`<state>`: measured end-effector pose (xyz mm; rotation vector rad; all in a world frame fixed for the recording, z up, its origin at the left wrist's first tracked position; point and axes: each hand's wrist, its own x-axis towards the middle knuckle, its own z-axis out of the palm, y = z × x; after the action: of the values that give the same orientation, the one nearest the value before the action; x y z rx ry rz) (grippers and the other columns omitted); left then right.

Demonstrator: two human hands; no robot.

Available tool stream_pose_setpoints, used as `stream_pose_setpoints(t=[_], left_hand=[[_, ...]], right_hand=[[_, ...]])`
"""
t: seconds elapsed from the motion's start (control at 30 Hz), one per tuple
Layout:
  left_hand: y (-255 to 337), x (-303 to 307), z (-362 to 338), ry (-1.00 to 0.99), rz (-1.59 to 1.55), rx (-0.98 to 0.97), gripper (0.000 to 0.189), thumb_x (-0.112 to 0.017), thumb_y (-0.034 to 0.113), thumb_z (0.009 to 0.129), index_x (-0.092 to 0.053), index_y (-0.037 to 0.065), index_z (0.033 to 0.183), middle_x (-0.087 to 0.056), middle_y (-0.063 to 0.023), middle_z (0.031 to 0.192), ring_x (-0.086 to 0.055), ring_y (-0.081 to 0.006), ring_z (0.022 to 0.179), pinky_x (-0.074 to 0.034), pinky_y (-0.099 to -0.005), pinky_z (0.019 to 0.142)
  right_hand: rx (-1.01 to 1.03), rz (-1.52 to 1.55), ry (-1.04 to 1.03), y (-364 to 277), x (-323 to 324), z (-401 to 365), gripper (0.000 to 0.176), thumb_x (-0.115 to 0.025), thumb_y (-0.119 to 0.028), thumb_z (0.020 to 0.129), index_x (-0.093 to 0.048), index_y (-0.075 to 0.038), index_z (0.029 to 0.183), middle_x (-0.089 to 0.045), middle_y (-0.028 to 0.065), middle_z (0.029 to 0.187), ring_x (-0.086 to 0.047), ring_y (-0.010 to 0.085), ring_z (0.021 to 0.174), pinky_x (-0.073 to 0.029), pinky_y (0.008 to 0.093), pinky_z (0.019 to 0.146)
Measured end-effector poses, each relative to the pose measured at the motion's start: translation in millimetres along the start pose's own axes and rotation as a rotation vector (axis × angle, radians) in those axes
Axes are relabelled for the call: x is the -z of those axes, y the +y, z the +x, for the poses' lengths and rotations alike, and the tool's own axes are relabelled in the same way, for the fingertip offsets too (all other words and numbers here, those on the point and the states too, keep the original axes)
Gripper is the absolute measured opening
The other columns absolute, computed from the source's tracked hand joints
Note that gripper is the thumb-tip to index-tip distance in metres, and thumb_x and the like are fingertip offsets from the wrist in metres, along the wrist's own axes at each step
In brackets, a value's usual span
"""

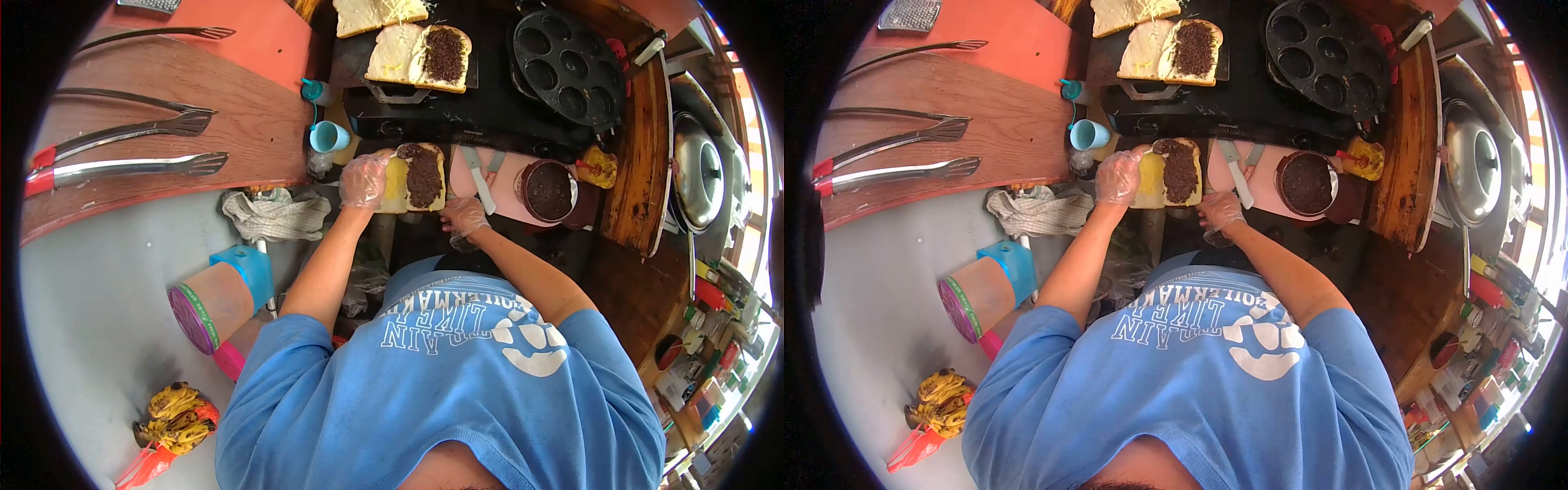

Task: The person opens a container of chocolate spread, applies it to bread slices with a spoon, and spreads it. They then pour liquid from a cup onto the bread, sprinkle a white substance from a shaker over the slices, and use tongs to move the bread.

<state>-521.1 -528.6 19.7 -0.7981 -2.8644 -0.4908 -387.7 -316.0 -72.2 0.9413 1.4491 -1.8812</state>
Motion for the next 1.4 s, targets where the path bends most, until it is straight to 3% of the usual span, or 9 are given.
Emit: stream_pose_setpoints(t=[0.1,0.2,0.33,0.4,0.67,0.77,1.0,1.13,1.4], left_hand=[[1.5,7.7,-8.2,-0.020,0.076,0.043,0.021,-0.055,0.018,0.093,-0.069,0.005,0.084,-0.069,-0.0152,0.080,-0.068,-0.0359,0.078,-0.054,-0.0466,0.070],[12.4,11.2,-17.5,-0.068,0.097,0.224,0.020,-0.055,0.017,0.093,-0.068,0.005,0.084,-0.068,-0.0176,0.079,-0.068,-0.0370,0.076,-0.054,-0.0484,0.068],[14.2,-11.1,-28.4,-0.154,-0.075,0.103,0.019,-0.052,0.018,0.094,-0.067,0.008,0.088,-0.068,-0.0181,0.081,-0.067,-0.0392,0.078,-0.052,-0.0499,0.069],[15.2,-13.2,-23.3,-0.106,-0.056,0.102,0.021,-0.052,0.018,0.094,-0.068,0.007,0.087,-0.068,-0.0179,0.080,-0.067,-0.0383,0.077,-0.053,-0.0491,0.069],[7.7,-7.0,-18.2,-0.069,0.087,0.112,0.021,-0.052,0.016,0.094,-0.069,0.005,0.087,-0.069,-0.0173,0.083,-0.068,-0.0362,0.078,-0.055,-0.0474,0.071],[16.1,6.7,-20.6,-0.145,0.169,0.185,0.015,-0.053,0.012,0.089,-0.066,0.005,0.089,-0.068,-0.0180,0.085,-0.067,-0.0377,0.082,-0.053,-0.0484,0.071],[54.2,-15.2,-42.5,-0.255,-0.169,0.447,0.006,-0.061,0.013,0.086,-0.064,0.008,0.086,-0.068,-0.0175,0.085,-0.066,-0.0390,0.084,-0.053,-0.0492,0.073],[67.7,-8.4,-53.9,-0.346,-0.068,0.363,0.017,-0.055,0.017,0.092,-0.066,0.007,0.086,-0.070,-0.0191,0.083,-0.070,-0.0400,0.079,-0.055,-0.0502,0.069],[78.5,-1.0,-86.9,-0.409,-0.045,0.334,0.013,-0.055,0.014,0.088,-0.066,0.008,0.092,-0.069,-0.0204,0.080,-0.070,-0.0397,0.075,-0.055,-0.0509,0.066]], right_hand=[[0.019,0.167,-0.079,10.4,5.8,7.1,0.029,-0.071,-0.004,0.084,-0.062,0.006,0.109,-0.067,0.0115,0.091,-0.068,0.0200,0.075,-0.060,0.0321,0.057],[0.064,0.040,-0.054,1.7,2.3,-2.2,0.028,-0.071,-0.006,0.084,-0.063,0.006,0.109,-0.067,0.0115,0.090,-0.068,0.0193,0.075,-0.060,0.0315,0.057],[0.051,-0.170,-0.025,-16.5,-2.5,-16.3,0.023,-0.069,-0.008,0.087,-0.067,0.003,0.106,-0.069,0.0090,0.096,-0.069,0.0182,0.076,-0.058,0.0311,0.055],[0.117,-0.227,-0.076,-12.9,-0.7,-13.2,0.031,-0.073,-0.009,0.084,-0.064,0.006,0.110,-0.069,0.0118,0.089,-0.068,0.0194,0.072,-0.060,0.0310,0.056],[0.051,-0.117,0.037,-5.8,-7.6,-8.7,0.027,-0.073,-0.010,0.084,-0.065,0.005,0.106,-0.069,0.0114,0.084,-0.068,0.0181,0.070,-0.059,0.0292,0.054],[0.059,-0.066,0.035,-0.4,-4.3,-6.5,0.029,-0.075,-0.012,0.084,-0.065,0.004,0.106,-0.067,0.0089,0.081,-0.066,0.0171,0.068,-0.058,0.0291,0.053],[0.104,-0.072,0.011,-2.6,-5.8,-10.1,0.024,-0.072,-0.009,0.087,-0.065,0.005,0.106,-0.067,0.0090,0.082,-0.067,0.0155,0.068,-0.058,0.0266,0.054],[0.092,-0.053,0.003,4.1,-3.3,-5.1,0.024,-0.072,-0.009,0.088,-0.065,0.005,0.105,-0.067,0.0086,0.083,-0.067,0.0152,0.070,-0.058,0.0265,0.055],[0.121,-0.001,0.056,4.5,-5.2,-8.2,0.022,-0.073,-0.005,0.085,-0.067,0.004,0.104,-0.068,0.0086,0.081,-0.065,0.0146,0.065,-0.057,0.0266,0.052]])
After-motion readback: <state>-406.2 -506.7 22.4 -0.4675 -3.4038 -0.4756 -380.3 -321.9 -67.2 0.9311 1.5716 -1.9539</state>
